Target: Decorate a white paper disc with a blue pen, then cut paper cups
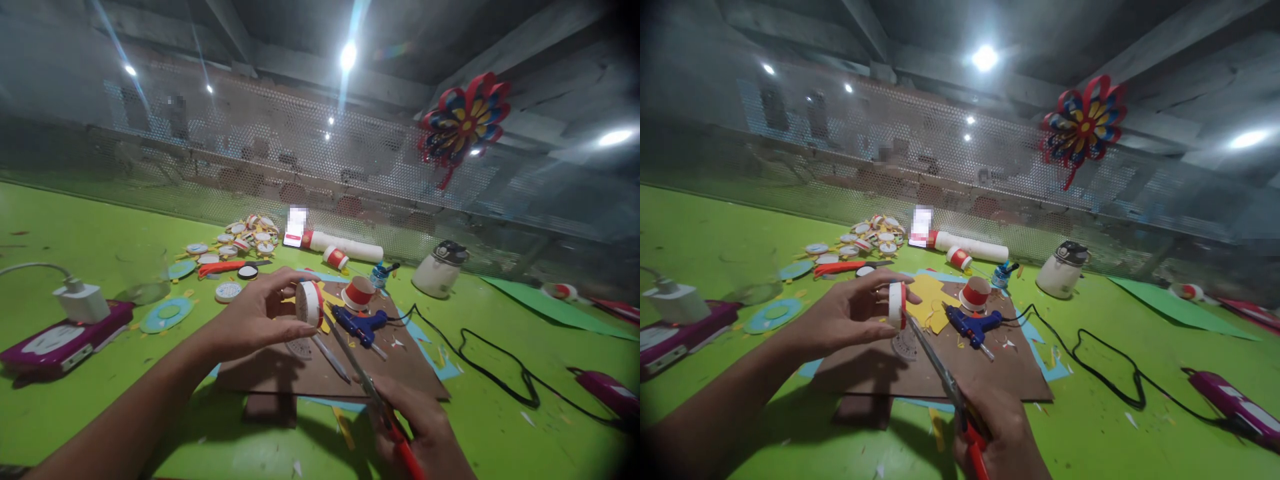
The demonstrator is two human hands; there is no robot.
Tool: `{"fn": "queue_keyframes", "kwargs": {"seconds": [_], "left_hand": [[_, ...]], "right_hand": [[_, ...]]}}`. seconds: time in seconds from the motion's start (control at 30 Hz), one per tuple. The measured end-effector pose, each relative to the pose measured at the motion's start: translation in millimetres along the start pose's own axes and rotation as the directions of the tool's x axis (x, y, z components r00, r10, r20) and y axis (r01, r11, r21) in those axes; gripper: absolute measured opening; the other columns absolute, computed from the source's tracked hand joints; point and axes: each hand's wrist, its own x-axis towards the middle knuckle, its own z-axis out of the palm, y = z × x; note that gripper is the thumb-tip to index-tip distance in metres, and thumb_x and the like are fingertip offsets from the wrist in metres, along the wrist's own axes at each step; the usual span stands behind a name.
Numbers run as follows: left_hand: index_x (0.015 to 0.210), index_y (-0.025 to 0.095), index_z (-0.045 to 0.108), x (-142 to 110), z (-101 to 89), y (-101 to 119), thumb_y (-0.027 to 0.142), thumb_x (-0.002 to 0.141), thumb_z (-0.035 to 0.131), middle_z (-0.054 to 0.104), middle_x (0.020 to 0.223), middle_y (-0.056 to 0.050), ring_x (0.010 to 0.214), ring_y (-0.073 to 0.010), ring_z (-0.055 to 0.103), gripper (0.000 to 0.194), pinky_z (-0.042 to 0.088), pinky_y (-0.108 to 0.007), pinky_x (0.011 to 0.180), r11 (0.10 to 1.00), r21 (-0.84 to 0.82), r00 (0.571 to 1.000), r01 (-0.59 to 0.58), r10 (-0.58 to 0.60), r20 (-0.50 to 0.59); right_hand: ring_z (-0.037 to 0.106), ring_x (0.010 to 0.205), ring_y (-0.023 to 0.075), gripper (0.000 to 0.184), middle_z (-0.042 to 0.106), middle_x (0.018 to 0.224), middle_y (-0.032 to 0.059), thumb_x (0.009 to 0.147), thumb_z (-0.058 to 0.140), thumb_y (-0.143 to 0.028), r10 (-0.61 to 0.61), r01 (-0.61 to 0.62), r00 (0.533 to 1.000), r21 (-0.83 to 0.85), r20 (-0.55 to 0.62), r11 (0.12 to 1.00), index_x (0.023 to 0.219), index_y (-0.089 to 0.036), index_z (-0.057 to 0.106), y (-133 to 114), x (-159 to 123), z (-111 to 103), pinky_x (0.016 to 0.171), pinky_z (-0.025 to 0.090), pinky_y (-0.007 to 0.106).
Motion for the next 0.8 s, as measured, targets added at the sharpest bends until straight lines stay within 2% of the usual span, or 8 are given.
{"fn": "queue_keyframes", "kwargs": {"seconds": [0.13,0.33,0.63,0.8], "left_hand": [[0.114,0.017,0.057,-0.4,1.6,0.2,0.021,0.071,0.08,0.065,0.104,-0.009,0.093,-0.0219,0.066,0.049,0.055,-0.038,0.084,1.0,-0.004,1.0,0.022,-0.022,-0.012],[0.115,0.015,0.057,0.7,1.9,-0.7,0.022,0.07,0.08,0.062,0.113,-0.013,0.091,-0.0204,0.066,0.05,0.055,-0.036,0.081,0.999,0.036,1.0,0.019,-0.019,-0.017],[0.115,0.018,0.059,1.0,2.7,-4.3,0.023,0.071,0.08,0.063,0.112,-0.011,0.09,-0.0202,0.066,0.049,0.054,-0.04,0.085,0.999,0.022,0.999,0.03,-0.03,-0.011],[0.116,0.018,0.058,1.2,2.7,-4.0,0.023,0.071,0.08,0.063,0.113,-0.011,0.091,-0.0201,0.066,0.05,0.054,-0.037,0.082,0.999,0.011,0.999,0.04,-0.039,-0.007]], "right_hand": [[0.073,0.069,0.0204,0.042,0.076,0.08,0.0036,0.067,0.051,-0.007,0.007,-0.008,1.0,0.062,0.019,0.998,0.101,-0.021,0.07,-1.5,2.2,-0.4,0.059,0.057,0.025],[0.062,0.05,0.0163,0.034,0.065,0.059,-0.0009,0.068,0.05,-0.006,-0.028,0.025,0.998,0.06,0.053,0.998,0.092,-0.022,0.069,-1.1,5.0,-3.2,0.047,0.05,0.023],[0.064,0.053,0.0168,0.044,0.067,0.065,-0.0012,0.066,0.048,-0.005,-0.039,0.038,0.999,0.109,0.013,0.993,0.101,-0.024,0.067,1.1,3.6,-1.0,0.049,0.05,0.024],[0.063,0.05,0.0155,0.052,0.067,0.064,-0.0029,0.065,0.047,-0.004,-0.037,0.037,0.999,0.146,-0.004,0.989,0.109,-0.024,0.066,1.4,3.3,0.8,0.049,0.05,0.023]]}}
